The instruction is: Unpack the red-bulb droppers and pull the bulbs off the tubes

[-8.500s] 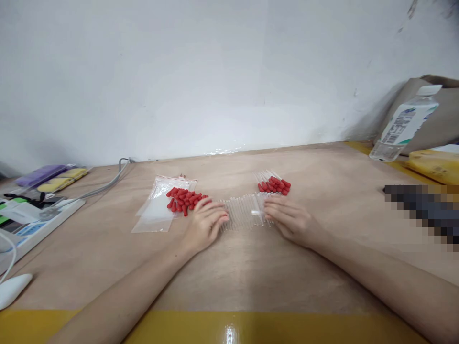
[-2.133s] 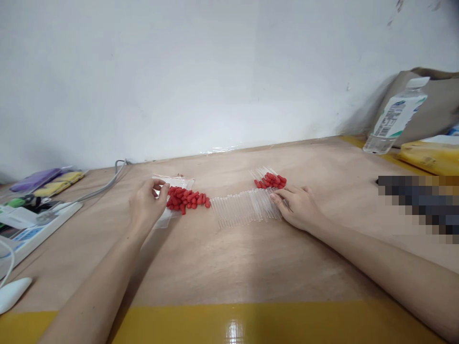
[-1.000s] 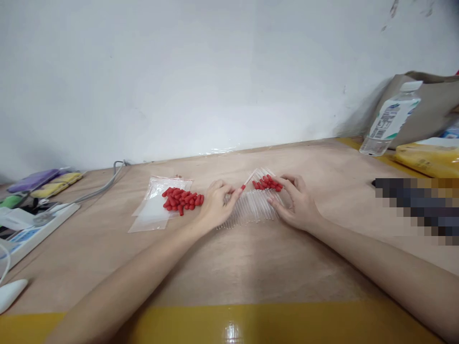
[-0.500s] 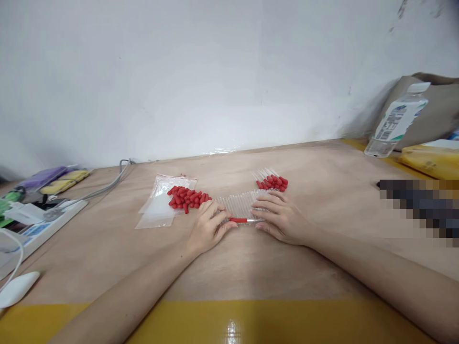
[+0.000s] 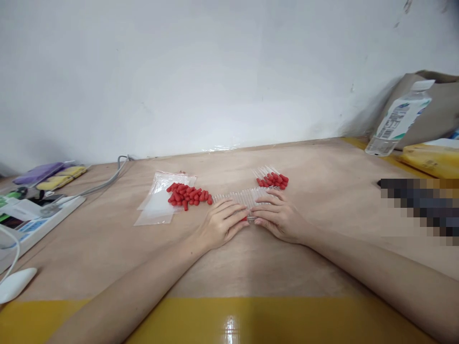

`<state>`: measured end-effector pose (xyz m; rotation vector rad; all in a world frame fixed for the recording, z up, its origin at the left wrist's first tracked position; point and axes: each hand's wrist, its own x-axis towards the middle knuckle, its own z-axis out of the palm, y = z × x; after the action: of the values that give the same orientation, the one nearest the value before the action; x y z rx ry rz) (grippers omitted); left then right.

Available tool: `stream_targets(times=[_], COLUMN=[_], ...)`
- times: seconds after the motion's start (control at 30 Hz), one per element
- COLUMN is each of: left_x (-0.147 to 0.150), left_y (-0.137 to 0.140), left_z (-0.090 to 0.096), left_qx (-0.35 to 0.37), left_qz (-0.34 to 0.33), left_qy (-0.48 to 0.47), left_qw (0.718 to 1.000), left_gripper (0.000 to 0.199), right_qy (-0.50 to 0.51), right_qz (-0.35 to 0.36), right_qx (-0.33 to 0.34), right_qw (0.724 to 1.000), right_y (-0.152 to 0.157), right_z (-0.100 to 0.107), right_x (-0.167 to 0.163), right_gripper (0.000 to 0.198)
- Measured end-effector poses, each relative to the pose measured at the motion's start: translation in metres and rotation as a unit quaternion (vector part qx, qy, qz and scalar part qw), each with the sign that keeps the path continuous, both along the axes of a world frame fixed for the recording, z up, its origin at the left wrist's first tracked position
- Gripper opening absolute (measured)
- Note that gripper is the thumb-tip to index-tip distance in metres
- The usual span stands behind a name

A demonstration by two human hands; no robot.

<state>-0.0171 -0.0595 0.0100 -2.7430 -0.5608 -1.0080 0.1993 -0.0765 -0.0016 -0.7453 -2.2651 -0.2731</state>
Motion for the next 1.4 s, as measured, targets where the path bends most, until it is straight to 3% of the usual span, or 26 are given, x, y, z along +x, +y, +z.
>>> stream_targets(times=[0.53, 0.9, 1.4], left_x=[0.001, 0.0, -0.003], left_y=[-0.002, -0.004, -0.005], left_z=[-0.001, 0.002, 0.003], left_qx=[0.034, -0.007, -0.013], left_qz=[0.001, -0.006, -0.013], left_qy=[0.007, 0.025, 0.025], left_qw=[0.999, 1.0, 1.0], left_gripper=[0.012, 0.011, 0.01], right_qy=[0.017, 0.017, -0.028], right_qz=[0.003, 0.054, 0.049], right_qx=[0.035, 0.072, 0.113], right_qw=[0.999, 0.996, 0.992], right_y=[-0.003, -0.005, -0.005], right_z=[0.001, 0.001, 0.0], right_x=[-0.006, -0.003, 0.008], right_gripper=[0.012, 0.008, 0.012])
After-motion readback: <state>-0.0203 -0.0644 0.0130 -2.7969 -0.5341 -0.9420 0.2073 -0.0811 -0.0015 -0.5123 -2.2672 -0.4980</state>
